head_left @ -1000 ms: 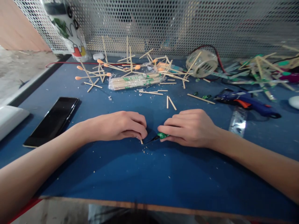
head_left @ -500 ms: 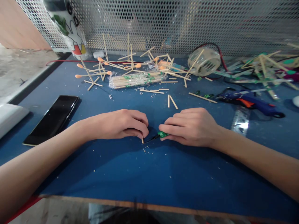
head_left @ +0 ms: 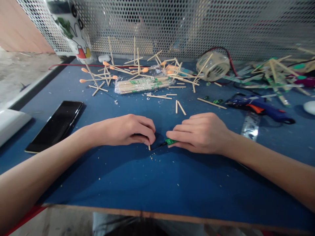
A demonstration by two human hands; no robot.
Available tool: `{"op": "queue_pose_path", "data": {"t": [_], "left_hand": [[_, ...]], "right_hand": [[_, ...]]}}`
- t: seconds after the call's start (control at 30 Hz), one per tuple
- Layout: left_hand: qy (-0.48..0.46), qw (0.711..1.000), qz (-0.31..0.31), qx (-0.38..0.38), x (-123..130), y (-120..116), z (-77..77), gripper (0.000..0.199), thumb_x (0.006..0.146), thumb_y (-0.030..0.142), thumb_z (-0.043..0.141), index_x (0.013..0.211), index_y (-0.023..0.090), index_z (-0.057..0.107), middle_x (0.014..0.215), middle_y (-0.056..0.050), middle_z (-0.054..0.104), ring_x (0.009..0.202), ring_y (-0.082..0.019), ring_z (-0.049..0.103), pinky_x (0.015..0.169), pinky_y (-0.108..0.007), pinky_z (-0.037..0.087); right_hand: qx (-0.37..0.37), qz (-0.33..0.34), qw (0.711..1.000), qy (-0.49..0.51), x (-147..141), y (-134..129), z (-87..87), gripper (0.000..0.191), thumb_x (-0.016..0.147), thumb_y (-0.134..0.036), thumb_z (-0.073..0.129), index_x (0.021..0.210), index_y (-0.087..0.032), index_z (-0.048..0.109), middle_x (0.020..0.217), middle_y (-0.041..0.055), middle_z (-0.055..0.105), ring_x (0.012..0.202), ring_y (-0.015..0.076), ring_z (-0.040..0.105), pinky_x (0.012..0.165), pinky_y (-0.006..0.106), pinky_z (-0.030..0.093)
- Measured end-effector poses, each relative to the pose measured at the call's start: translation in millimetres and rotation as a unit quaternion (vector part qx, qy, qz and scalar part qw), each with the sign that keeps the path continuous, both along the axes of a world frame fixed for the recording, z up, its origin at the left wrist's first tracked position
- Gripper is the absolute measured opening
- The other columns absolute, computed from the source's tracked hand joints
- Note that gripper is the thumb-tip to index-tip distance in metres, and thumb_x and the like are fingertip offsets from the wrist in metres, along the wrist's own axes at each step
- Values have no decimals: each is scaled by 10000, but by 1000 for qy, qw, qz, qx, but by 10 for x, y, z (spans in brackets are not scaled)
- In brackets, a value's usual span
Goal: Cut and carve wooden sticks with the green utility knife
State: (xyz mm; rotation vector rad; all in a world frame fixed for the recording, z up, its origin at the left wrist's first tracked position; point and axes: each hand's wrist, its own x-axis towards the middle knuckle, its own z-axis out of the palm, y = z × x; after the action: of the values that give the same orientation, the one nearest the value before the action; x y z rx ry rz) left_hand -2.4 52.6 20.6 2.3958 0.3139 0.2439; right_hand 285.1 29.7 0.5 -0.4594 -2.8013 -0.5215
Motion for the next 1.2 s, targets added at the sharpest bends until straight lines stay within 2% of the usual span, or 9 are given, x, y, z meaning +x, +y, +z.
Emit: {"op": "queue_pose_path", "data": {"t": [0.17, 0.73, 0.87, 1.0, 1.2], "left_hand": [[3, 1000, 2, 7, -13, -1, -19, 190, 1017, 179, 559, 1007, 184, 748, 1087, -105, 689, 1002, -165, 668, 912, -247, 503], [17, 1000, 10, 2, -23, -10, -6, 138, 1005, 187, 596, 984, 194, 732, 1057, -81, 677, 1036, -163, 626, 933, -243, 476], [35, 999, 8, 2, -30, -6, 9, 130, 1011, 186, 588, 992, 181, 716, 1073, -75, 659, 1048, -156, 603, 944, -235, 458], [37, 999, 8, -8, -38, -3, 12, 115, 1010, 203, 598, 1004, 176, 710, 1067, -72, 655, 1035, -152, 603, 932, -236, 463], [35, 999, 15, -9, -23, 0, 12, 97, 995, 177, 617, 986, 174, 713, 1049, -64, 666, 1016, -150, 612, 923, -241, 468]], "right_hand": [[-18, 6, 998, 63, 55, 57, -92, 293, 1035, -476, 489, 984, -216, 613, 777, -41, 697, 622, 94, 568, 584, 277, 311], [-6, -20, 998, 64, 19, -61, -77, 247, 1038, -436, 504, 1025, -226, 633, 808, -48, 709, 602, 89, 553, 596, 272, 321], [-51, -74, 994, 57, -56, -182, -34, 301, 1032, -472, 492, 992, -230, 665, 729, -50, 688, 543, 103, 520, 560, 290, 266], [-88, -141, 986, 21, -122, -268, 14, 401, 1042, -523, 418, 924, -233, 669, 658, -44, 649, 481, 118, 429, 564, 309, 216], [-115, -169, 979, -13, -171, -308, 48, 492, 1052, -558, 336, 855, -220, 634, 632, -20, 617, 471, 123, 377, 570, 325, 151]]}}
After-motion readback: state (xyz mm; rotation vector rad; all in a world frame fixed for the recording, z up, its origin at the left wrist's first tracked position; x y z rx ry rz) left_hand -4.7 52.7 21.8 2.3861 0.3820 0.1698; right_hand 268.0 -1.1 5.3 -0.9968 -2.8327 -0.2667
